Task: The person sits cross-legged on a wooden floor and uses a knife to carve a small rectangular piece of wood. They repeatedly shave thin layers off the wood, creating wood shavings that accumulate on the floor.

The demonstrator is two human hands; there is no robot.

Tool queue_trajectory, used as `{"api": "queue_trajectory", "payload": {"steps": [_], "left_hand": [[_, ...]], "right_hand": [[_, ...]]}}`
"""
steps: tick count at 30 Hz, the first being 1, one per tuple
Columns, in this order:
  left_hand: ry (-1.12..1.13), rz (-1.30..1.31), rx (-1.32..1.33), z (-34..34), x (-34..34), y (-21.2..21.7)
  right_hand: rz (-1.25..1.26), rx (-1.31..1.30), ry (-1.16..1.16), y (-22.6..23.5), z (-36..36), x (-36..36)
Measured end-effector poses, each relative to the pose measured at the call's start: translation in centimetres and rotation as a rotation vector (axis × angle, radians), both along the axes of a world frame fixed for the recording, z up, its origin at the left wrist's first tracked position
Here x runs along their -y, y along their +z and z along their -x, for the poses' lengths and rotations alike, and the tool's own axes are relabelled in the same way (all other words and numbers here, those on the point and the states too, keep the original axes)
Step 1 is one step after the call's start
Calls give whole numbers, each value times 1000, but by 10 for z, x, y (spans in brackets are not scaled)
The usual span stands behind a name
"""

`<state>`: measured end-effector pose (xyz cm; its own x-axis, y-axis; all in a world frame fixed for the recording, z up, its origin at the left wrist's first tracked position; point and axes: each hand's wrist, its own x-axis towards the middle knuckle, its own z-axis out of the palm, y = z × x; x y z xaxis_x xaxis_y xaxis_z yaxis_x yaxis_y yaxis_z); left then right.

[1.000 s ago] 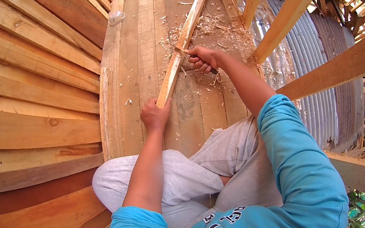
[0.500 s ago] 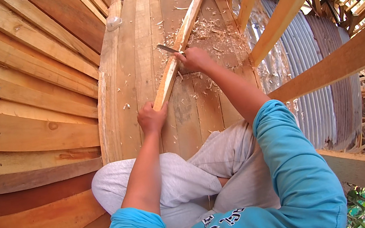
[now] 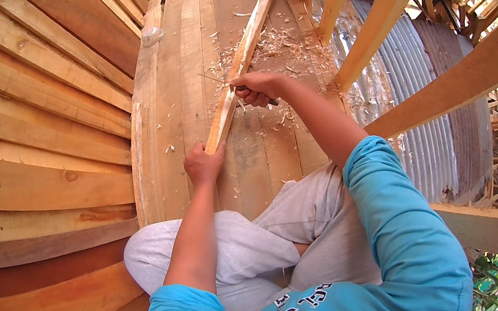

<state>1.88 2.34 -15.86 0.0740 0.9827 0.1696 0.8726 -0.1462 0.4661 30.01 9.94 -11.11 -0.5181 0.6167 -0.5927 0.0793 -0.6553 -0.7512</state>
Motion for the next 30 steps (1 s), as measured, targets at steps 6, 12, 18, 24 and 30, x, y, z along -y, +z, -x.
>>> {"api": "queue_trajectory", "payload": {"steps": [6, 12, 18, 24, 30], "left_hand": [[10, -12, -41, 9, -1, -5], [13, -22, -33, 2, -4, -10], [0, -53, -30, 1, -2, -7], [-13, -52, -51, -6, -3, -5], [3, -22, -43, 5, -1, -4]], "right_hand": [[-193, -3, 25, 60, -17, 2], [-317, -130, -1192, 38, -77, -3], [-352, 28, -1181, 14, -36, -17], [-563, 450, -1287, 13, -112, -20], [-479, 1473, -865, 50, -119, 41]]}}
